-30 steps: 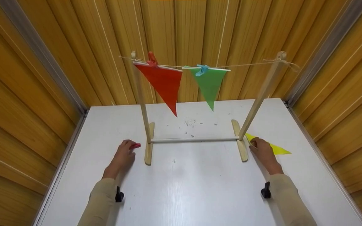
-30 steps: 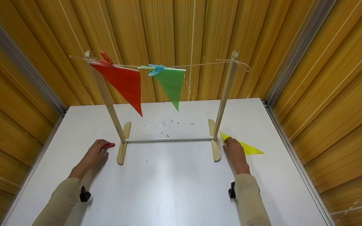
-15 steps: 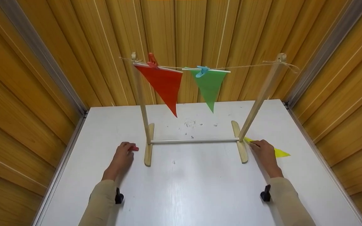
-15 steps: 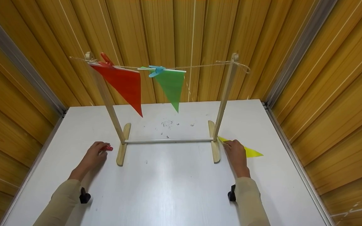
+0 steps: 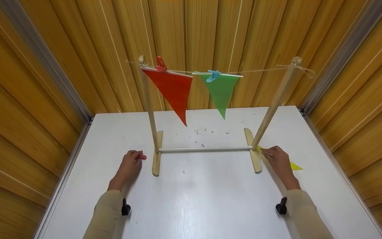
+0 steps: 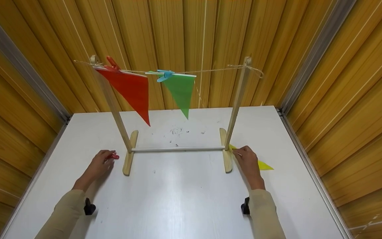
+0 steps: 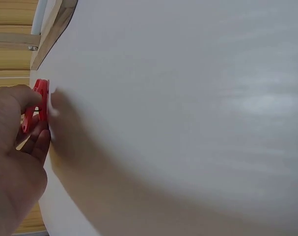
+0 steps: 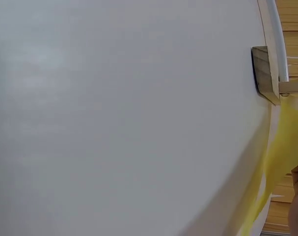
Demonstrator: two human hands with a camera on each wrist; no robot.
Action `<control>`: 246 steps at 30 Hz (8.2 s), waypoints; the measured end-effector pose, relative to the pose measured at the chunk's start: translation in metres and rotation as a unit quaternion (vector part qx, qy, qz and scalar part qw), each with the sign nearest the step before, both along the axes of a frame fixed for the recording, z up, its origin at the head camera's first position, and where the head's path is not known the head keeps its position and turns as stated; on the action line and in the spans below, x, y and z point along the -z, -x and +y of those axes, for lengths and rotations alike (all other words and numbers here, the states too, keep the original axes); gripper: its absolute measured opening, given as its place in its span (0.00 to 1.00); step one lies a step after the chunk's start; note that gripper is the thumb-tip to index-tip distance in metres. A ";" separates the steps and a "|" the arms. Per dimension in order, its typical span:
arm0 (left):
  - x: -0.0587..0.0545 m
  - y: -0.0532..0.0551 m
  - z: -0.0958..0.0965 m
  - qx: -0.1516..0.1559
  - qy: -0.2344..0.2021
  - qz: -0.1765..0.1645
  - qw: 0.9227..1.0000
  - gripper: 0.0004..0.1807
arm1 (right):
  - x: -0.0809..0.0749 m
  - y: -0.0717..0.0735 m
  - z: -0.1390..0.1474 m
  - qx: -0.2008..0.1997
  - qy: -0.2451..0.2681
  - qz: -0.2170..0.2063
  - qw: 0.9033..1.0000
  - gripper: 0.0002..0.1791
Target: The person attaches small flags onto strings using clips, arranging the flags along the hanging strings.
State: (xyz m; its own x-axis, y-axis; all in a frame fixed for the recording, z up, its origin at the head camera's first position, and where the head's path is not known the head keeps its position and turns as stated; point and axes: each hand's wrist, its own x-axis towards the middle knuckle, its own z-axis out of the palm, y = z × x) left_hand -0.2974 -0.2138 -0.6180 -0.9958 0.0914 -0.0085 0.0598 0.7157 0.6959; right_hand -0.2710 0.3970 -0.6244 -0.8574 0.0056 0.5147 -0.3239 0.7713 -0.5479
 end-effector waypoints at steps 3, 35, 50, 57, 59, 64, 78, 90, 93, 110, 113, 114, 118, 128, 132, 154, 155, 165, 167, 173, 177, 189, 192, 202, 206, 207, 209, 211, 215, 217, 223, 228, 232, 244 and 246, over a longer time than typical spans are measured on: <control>0.002 0.000 -0.001 -0.018 -0.022 0.011 1.000 0.22 | -0.002 0.000 -0.001 -0.006 0.008 0.000 1.000 0.08; 0.005 0.004 -0.001 -0.059 -0.033 0.001 0.998 0.19 | -0.006 -0.001 -0.001 -0.008 -0.020 -0.098 0.995 0.15; 0.003 0.003 -0.005 -0.058 -0.042 0.005 0.997 0.18 | -0.025 0.004 -0.004 -0.011 -0.045 -0.050 0.998 0.12; -0.001 -0.004 -0.005 -0.066 -0.049 -0.009 0.997 0.19 | -0.033 -0.002 -0.002 -0.020 -0.031 -0.035 0.999 0.11; -0.001 -0.005 -0.005 -0.064 -0.051 -0.008 0.997 0.19 | -0.035 -0.004 -0.001 -0.018 -0.025 -0.039 0.999 0.11; -0.001 -0.007 -0.006 -0.065 -0.045 0.002 0.997 0.18 | -0.041 -0.007 -0.002 -0.025 -0.029 -0.028 0.999 0.10; -0.012 -0.013 0.004 -0.054 -0.057 -0.004 0.997 0.19 | -0.072 -0.018 -0.017 -0.030 -0.038 0.014 0.999 0.12; -0.014 -0.017 0.005 -0.047 -0.052 0.007 0.997 0.19 | -0.102 -0.028 -0.036 -0.059 -0.061 0.059 0.995 0.14; -0.015 -0.017 0.006 -0.034 -0.046 0.024 0.998 0.18 | -0.110 -0.031 -0.041 -0.069 -0.066 0.070 0.993 0.14; -0.030 -0.019 0.022 -0.006 -0.045 0.067 0.997 0.20 | -0.139 -0.038 -0.058 -0.093 -0.049 0.063 0.993 0.11; -0.038 -0.019 0.030 0.002 -0.044 0.079 0.996 0.19 | -0.143 -0.038 -0.059 -0.095 -0.040 0.050 0.993 0.10; -0.041 -0.019 0.032 0.006 -0.044 0.084 0.995 0.18 | -0.144 -0.038 -0.059 -0.097 -0.038 0.046 0.993 0.11; -0.051 -0.021 0.042 0.028 -0.051 0.112 0.992 0.16 | -0.150 -0.039 -0.061 -0.102 -0.033 0.029 0.994 0.13; -0.085 -0.025 0.073 0.085 -0.072 0.177 0.978 0.16 | -0.159 -0.040 -0.064 -0.110 -0.026 0.065 0.991 0.14; -0.096 -0.029 0.084 0.099 -0.075 0.181 0.976 0.17 | -0.161 -0.040 -0.065 -0.130 -0.018 0.107 0.986 0.15; -0.148 -0.045 0.114 0.181 -0.026 0.236 0.954 0.17 | -0.176 -0.042 -0.068 -0.130 -0.045 0.152 0.979 0.16; -0.151 -0.046 0.115 0.182 -0.021 0.240 0.953 0.17 | -0.177 -0.042 -0.068 -0.134 -0.047 0.157 0.977 0.16; -0.171 -0.048 0.129 0.219 -0.004 0.280 0.935 0.18 | -0.192 -0.040 -0.070 -0.142 -0.042 0.165 0.975 0.17; -0.174 -0.048 0.131 0.227 -0.009 0.293 0.929 0.18 | -0.195 -0.040 -0.070 -0.139 -0.043 0.159 0.977 0.18; -0.185 -0.047 0.137 0.247 -0.029 0.320 0.914 0.17 | -0.200 -0.039 -0.071 -0.131 -0.052 0.156 0.978 0.17; -0.190 -0.048 0.138 0.253 -0.044 0.314 0.914 0.18 | -0.202 -0.038 -0.072 -0.131 -0.060 0.167 0.975 0.16; -0.209 -0.049 0.141 0.260 -0.031 0.334 0.906 0.17 | -0.211 -0.036 -0.071 -0.135 -0.044 0.201 0.969 0.15; -0.214 -0.048 0.141 0.263 -0.031 0.338 0.903 0.16 | -0.213 -0.036 -0.070 -0.132 -0.045 0.208 0.968 0.15; -0.230 -0.048 0.142 0.270 -0.034 0.337 0.902 0.17 | -0.226 -0.038 -0.071 -0.130 -0.057 0.210 0.967 0.16; -0.238 -0.047 0.143 0.276 -0.030 0.341 0.898 0.17 | -0.231 -0.038 -0.071 -0.122 -0.065 0.206 0.969 0.15; -0.241 -0.047 0.144 0.278 -0.031 0.341 0.897 0.17 | -0.232 -0.038 -0.071 -0.121 -0.064 0.207 0.969 0.15; -0.245 -0.046 0.144 0.281 -0.031 0.342 0.896 0.17 | -0.233 -0.037 -0.071 -0.119 -0.064 0.212 0.968 0.15; -0.249 -0.047 0.145 0.281 -0.027 0.343 0.896 0.17 | -0.235 -0.037 -0.070 -0.119 -0.060 0.219 0.967 0.15; -0.259 -0.047 0.148 0.281 -0.009 0.348 0.894 0.18 | -0.241 -0.037 -0.071 -0.115 -0.051 0.225 0.966 0.15; -0.265 -0.047 0.150 0.283 -0.003 0.351 0.892 0.18 | -0.245 -0.037 -0.071 -0.109 -0.044 0.222 0.968 0.14; -0.282 -0.043 0.158 0.291 -0.010 0.367 0.884 0.16 | -0.256 -0.034 -0.075 -0.076 -0.007 0.209 0.975 0.12; -0.297 -0.039 0.167 0.310 -0.014 0.377 0.873 0.15 | -0.263 -0.031 -0.079 -0.056 0.050 0.196 0.978 0.09; -0.309 -0.037 0.174 0.326 -0.008 0.370 0.870 0.16 | -0.266 -0.028 -0.079 -0.052 0.081 0.185 0.978 0.07; -0.338 -0.032 0.188 0.356 -0.010 0.382 0.853 0.16 | -0.273 -0.024 -0.079 -0.069 0.203 0.143 0.966 0.09; -0.343 -0.031 0.190 0.357 -0.011 0.385 0.851 0.16 | -0.275 -0.024 -0.079 -0.071 0.207 0.142 0.965 0.08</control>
